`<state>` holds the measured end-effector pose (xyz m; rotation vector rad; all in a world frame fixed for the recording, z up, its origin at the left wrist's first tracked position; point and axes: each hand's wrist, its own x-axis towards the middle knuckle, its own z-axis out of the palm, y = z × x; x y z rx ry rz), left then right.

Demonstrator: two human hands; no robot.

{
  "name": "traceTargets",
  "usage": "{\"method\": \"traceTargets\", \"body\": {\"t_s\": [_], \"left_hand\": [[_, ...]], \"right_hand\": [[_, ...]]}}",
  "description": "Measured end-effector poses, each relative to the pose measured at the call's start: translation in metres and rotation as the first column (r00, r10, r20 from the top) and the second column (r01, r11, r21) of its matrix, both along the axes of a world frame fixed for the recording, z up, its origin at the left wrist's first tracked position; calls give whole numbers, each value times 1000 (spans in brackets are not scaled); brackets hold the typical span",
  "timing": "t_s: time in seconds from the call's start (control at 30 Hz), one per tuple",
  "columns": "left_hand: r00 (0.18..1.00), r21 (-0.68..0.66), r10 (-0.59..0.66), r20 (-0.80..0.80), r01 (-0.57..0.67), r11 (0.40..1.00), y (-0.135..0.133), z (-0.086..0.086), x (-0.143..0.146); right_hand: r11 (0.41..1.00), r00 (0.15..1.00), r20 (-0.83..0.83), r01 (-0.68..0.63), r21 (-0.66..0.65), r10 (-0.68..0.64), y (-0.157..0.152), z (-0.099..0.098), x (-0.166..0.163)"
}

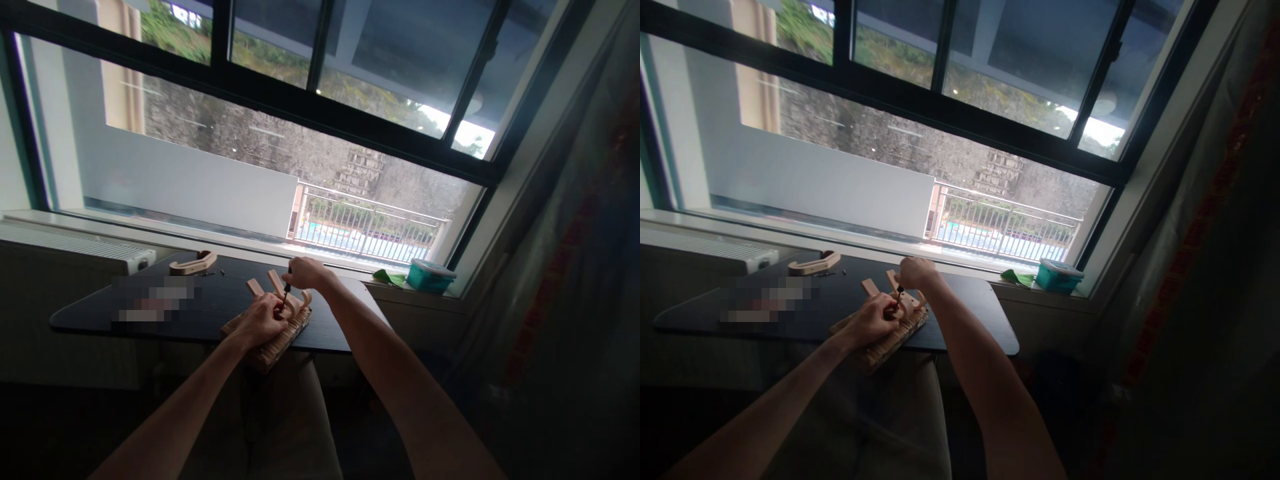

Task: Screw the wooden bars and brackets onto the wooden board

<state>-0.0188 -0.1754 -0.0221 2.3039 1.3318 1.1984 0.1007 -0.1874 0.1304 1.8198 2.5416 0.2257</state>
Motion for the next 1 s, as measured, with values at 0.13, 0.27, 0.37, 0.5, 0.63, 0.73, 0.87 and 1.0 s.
{"method": "traceTargets", "body": {"t_s": [0.13,0.27,0.37,0.5,0.63,0.73,0.87,1.0], "left_hand": [[1000,5,-3,2,3,1000,0,1,0],[1000,-1,11,3,-11,1000,-1,0,0],[1000,-8,18,-2,-18,1000,0,-1,0],[1000,-10,11,-5,-11,1000,1,-3,-1],[1000,3,-3,-6,3,1000,2,-3,0],[1000,5,1,-6,-1,1000,2,-3,0],[1000,1,12,-3,-12,1000,1,-2,-1],[1000,3,12,-2,-12,1000,1,-2,-1]], "right_hand": [[999,1000,-8,-30,-35,30,0,4,2],[996,996,-25,-85,-31,84,0,7,1],[996,996,-28,-88,-20,87,2,4,-1],[999,998,-40,-40,-4,40,4,-1,-2],[1000,999,-53,0,-16,-1,2,-1,-1],[997,998,-58,-26,-69,22,1,3,0],[995,996,-65,-73,-69,68,3,4,0],[996,994,-68,-83,-37,80,5,0,-2]]}}
